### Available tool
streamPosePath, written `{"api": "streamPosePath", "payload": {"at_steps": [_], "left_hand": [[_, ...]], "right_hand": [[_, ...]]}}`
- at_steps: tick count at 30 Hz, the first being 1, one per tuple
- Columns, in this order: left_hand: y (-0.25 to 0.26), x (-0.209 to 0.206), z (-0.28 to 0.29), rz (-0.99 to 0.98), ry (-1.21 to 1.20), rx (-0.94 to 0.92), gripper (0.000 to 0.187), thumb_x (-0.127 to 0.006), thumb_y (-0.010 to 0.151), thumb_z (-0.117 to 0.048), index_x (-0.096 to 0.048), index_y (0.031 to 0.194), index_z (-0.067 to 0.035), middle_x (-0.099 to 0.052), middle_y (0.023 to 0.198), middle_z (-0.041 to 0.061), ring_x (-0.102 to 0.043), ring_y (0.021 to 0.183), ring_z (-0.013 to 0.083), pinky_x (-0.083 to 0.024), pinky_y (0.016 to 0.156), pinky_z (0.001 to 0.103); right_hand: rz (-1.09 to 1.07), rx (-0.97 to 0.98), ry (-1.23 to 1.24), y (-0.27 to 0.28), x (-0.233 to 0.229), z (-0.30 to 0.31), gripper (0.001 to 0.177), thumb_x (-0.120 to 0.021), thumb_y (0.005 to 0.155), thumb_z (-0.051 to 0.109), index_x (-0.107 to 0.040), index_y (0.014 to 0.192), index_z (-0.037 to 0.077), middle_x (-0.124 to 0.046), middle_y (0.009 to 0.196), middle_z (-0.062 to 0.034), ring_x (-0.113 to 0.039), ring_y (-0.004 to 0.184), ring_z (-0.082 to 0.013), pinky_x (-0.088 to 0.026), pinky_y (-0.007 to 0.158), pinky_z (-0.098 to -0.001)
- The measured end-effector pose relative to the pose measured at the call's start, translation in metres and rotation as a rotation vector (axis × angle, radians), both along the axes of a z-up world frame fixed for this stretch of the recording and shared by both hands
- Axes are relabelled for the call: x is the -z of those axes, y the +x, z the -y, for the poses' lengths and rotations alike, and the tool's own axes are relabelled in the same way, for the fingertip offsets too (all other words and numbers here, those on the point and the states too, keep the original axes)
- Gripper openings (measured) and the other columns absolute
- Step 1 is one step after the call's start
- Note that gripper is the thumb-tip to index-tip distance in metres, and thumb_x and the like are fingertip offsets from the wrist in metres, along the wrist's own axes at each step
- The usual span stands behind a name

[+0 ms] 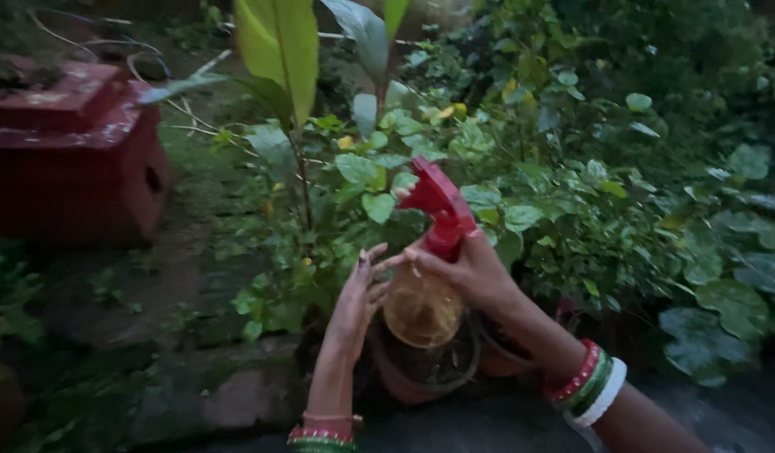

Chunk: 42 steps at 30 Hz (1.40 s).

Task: The person sprays water onto the leaves of a plant using a handheld spray bottle and wipes the surface of a large leaf by hand.

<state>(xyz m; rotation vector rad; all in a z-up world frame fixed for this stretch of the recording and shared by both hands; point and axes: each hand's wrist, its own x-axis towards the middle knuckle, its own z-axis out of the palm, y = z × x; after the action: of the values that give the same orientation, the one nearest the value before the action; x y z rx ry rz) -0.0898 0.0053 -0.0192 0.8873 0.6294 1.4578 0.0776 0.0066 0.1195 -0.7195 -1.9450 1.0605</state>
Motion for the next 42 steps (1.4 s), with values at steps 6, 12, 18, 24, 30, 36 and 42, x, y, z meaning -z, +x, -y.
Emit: {"api": "streamPosePath", "payload": {"at_steps": [6,12,18,24,30,36,42], "left_hand": [[-0.022,0.009,-0.050,-0.029,-0.068,-0.205,0.055,-0.042,0.102,-0.050,-0.049,0.147,-0.019,-0.063,0.140,0.008,-0.063,0.123,0.0219,-0.047,0.103,0.040],[-0.025,-0.009,-0.085,0.054,-0.067,-0.127,0.053,-0.052,0.103,-0.045,-0.059,0.138,-0.006,-0.068,0.131,0.010,-0.065,0.121,0.0232,-0.049,0.100,0.040],[-0.016,0.000,-0.110,0.133,-0.045,-0.013,0.043,-0.063,0.098,-0.027,-0.059,0.135,-0.006,-0.069,0.126,0.007,-0.068,0.114,0.0228,-0.052,0.095,0.038],[-0.021,0.020,-0.120,0.177,-0.003,0.027,0.047,-0.063,0.098,-0.011,-0.055,0.143,-0.001,-0.067,0.129,0.010,-0.066,0.113,0.0200,-0.055,0.098,0.037],[-0.041,0.007,-0.105,0.200,0.070,0.163,0.054,-0.057,0.096,0.003,-0.049,0.149,-0.001,-0.066,0.135,0.011,-0.066,0.120,0.0201,-0.053,0.104,0.035],[-0.044,-0.005,-0.093,0.205,0.091,0.185,0.056,-0.056,0.093,0.009,-0.053,0.148,-0.002,-0.069,0.134,0.011,-0.067,0.117,0.0176,-0.052,0.102,0.031],[-0.036,-0.003,-0.074,0.222,0.036,0.148,0.056,-0.055,0.093,0.010,-0.055,0.148,-0.004,-0.070,0.131,0.011,-0.068,0.112,0.0157,-0.054,0.097,0.028]], "right_hand": [[-0.067,-0.060,0.025,0.009,-0.007,-0.003,0.083,-0.069,0.089,0.005,-0.026,0.159,0.013,-0.066,0.120,-0.0002,-0.063,0.077,-0.0069,-0.063,0.075,-0.0288],[0.083,0.101,-0.099,0.016,-0.004,-0.005,0.061,-0.071,0.089,0.007,-0.049,0.146,0.002,-0.072,0.111,-0.0080,-0.075,0.078,-0.0149,-0.059,0.068,-0.0314],[0.136,0.114,-0.188,0.007,-0.004,0.008,0.063,-0.073,0.085,0.010,-0.050,0.143,0.004,-0.072,0.110,-0.0054,-0.076,0.075,-0.0151,-0.062,0.068,-0.0316],[0.265,0.145,-0.302,-0.008,-0.001,0.007,0.059,-0.077,0.083,0.013,-0.056,0.137,0.004,-0.073,0.098,-0.0078,-0.074,0.070,-0.0149,-0.061,0.066,-0.0329],[0.385,0.232,-0.388,-0.018,0.006,0.009,0.057,-0.078,0.084,0.018,-0.059,0.135,0.004,-0.075,0.088,-0.0080,-0.076,0.069,-0.0151,-0.061,0.067,-0.0314],[0.355,0.256,-0.419,-0.025,0.009,0.016,0.053,-0.078,0.081,0.018,-0.059,0.129,0.003,-0.074,0.085,-0.0068,-0.076,0.066,-0.0154,-0.061,0.063,-0.0315],[0.505,0.359,-0.374,-0.028,0.010,0.023,0.044,-0.079,0.081,0.016,-0.060,0.117,0.001,-0.075,0.078,-0.0098,-0.078,0.064,-0.0160,-0.061,0.061,-0.0322]]}}
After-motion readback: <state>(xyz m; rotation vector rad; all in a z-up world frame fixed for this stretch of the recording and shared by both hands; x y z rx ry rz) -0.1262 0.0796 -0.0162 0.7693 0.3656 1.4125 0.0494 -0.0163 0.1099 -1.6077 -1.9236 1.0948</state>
